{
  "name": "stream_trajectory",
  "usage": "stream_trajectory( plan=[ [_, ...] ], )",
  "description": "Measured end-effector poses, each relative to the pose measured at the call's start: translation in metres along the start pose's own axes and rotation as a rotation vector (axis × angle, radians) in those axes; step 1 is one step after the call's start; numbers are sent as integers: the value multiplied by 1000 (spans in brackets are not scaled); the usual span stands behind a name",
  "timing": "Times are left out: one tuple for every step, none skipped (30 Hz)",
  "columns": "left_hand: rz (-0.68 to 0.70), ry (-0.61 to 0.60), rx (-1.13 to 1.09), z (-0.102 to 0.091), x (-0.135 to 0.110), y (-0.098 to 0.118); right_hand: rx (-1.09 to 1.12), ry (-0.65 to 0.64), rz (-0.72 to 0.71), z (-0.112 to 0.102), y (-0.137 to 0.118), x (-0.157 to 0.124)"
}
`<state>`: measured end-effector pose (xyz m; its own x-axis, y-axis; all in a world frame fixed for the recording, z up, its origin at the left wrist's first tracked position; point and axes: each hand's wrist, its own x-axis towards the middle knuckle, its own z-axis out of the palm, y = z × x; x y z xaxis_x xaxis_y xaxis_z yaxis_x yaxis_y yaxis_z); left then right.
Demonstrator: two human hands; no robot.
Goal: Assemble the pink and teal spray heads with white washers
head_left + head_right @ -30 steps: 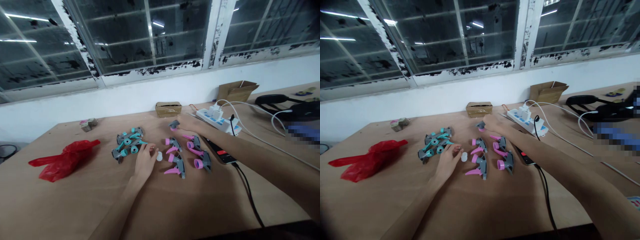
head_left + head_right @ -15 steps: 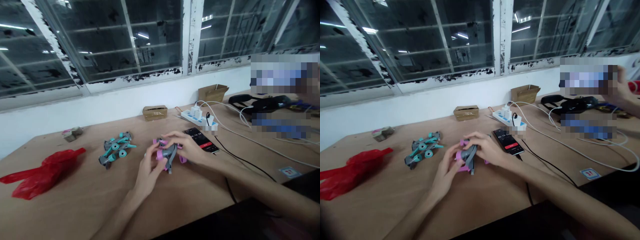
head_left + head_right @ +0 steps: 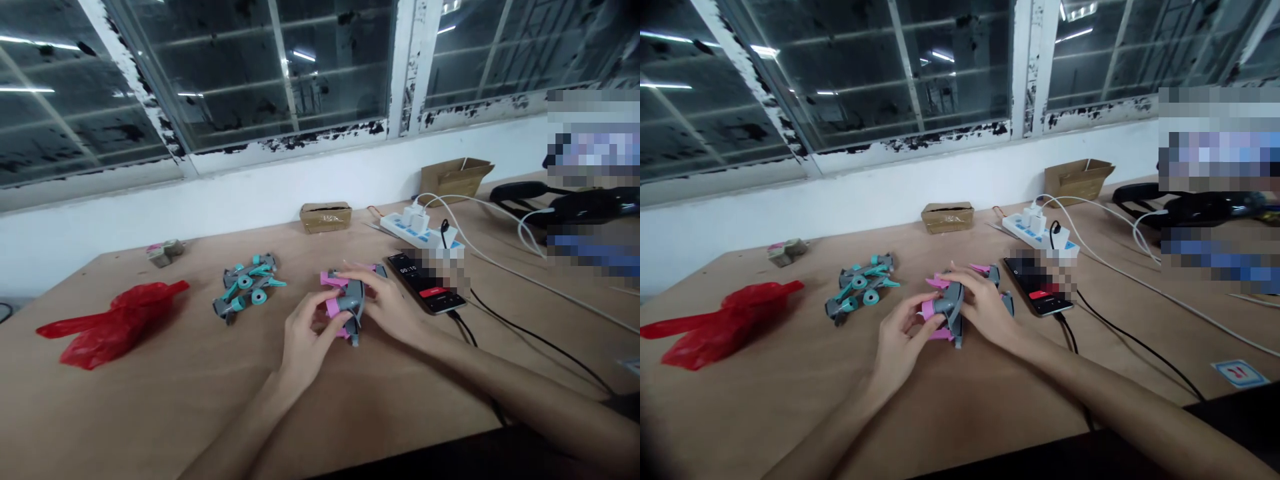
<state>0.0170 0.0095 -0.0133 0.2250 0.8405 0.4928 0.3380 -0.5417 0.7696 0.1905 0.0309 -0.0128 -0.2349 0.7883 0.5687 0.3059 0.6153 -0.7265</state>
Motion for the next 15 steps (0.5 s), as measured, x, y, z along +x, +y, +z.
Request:
stream_trajectory(
  plan=[
    [30, 21, 28, 1, -1, 0, 62, -11, 29, 0, 1, -1],
    [60, 47, 59, 2, -1, -1, 141, -18, 67, 1, 2, -3],
    [86, 73, 91, 2, -2, -1, 236, -28, 121, 1, 3, -4],
    [105, 96, 119, 2, -2, -1, 344, -43, 194, 1, 4, -5],
    [116, 117, 143, 1, -1, -1, 461, -66, 278, 1, 3, -5],
    [120, 134, 166, 0, -1, -1, 581, -91, 364, 1, 2, -5],
    [120, 145, 189, -1, 0, 0, 695, -118, 444, 0, 1, -4],
    [120, 149, 213, -2, 0, 0, 792, -146, 508, -1, -2, -4],
    [126, 147, 233, -2, 1, 1, 861, -167, 549, -1, -4, -3],
    [141, 140, 247, -3, 1, 2, 898, -176, 569, -2, -7, -2],
    [164, 126, 257, -3, 1, 3, 900, -177, 577, -2, -9, -3],
    [188, 106, 260, -3, 1, 4, 874, -172, 579, -2, -11, -3],
    [206, 82, 254, -3, 1, 5, 838, -161, 579, -1, -12, -4],
    [214, 54, 237, -3, 0, 6, 809, -146, 579, -1, -11, -5],
    [209, 22, 215, -3, 0, 6, 799, -129, 581, 0, -10, -6]
  ],
)
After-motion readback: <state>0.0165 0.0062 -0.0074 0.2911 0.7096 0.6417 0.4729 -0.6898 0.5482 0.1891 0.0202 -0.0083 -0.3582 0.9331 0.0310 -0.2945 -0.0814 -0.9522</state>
